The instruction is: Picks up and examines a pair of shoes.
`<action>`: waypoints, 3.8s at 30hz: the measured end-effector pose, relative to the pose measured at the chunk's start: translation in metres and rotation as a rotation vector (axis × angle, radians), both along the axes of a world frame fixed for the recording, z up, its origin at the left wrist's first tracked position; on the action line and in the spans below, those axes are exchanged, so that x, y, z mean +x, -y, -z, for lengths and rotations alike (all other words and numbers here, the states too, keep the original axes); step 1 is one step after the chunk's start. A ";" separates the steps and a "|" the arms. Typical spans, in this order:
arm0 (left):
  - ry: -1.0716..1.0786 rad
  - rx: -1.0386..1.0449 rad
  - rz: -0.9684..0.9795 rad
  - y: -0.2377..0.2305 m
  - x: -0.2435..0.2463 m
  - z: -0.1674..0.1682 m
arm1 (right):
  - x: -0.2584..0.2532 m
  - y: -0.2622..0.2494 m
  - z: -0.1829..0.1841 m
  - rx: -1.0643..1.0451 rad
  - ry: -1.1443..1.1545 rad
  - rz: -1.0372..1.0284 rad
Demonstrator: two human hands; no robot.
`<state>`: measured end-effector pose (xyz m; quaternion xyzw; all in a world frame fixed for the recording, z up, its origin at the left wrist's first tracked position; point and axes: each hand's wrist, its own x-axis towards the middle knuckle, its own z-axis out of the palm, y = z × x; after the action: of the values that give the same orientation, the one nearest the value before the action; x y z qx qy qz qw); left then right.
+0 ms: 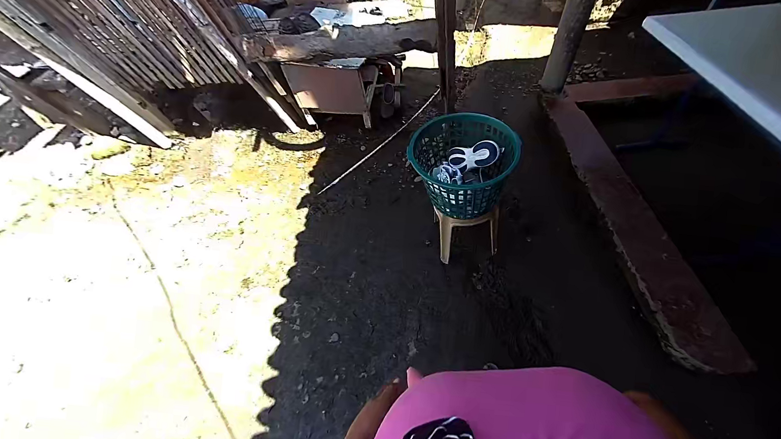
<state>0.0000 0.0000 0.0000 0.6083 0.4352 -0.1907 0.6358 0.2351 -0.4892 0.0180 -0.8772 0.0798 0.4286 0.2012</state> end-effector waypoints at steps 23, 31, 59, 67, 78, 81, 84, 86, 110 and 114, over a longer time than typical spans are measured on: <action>0.377 0.507 0.377 -0.144 0.424 -0.097 | 0.319 -0.218 -0.039 0.522 0.287 0.252; 0.308 0.513 0.931 -0.183 0.623 -0.074 | 0.477 -0.416 -0.070 0.586 0.284 0.284; 0.056 0.442 1.416 -0.169 0.696 0.012 | 0.577 -0.520 0.026 0.589 0.265 0.900; 0.160 0.446 1.142 -0.185 0.700 -0.019 | 0.498 -0.452 -0.027 0.830 0.844 0.367; 0.581 0.311 0.951 -0.161 0.668 -0.111 | 0.324 -0.332 -0.117 0.680 1.390 0.314; 0.797 0.310 1.089 -0.125 0.646 -0.149 | 0.244 -0.299 -0.134 0.503 1.514 0.352; 1.022 0.387 1.288 -0.070 0.608 -0.189 | 0.154 -0.270 -0.145 0.344 1.616 0.380; 1.143 0.399 1.427 -0.029 0.576 -0.212 | 0.091 -0.256 -0.149 0.221 1.686 0.400; 0.966 -0.282 2.713 0.388 0.117 -0.232 | -0.342 -0.204 -0.141 -1.177 1.606 0.861; 0.933 -0.252 2.785 0.428 0.093 -0.221 | -0.345 -0.194 -0.138 -1.283 1.516 0.921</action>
<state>0.0930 -0.4278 0.2211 0.4741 -0.7464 -0.4617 0.0712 -0.1100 -0.2955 0.1557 -0.7408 0.4640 -0.4602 -0.1553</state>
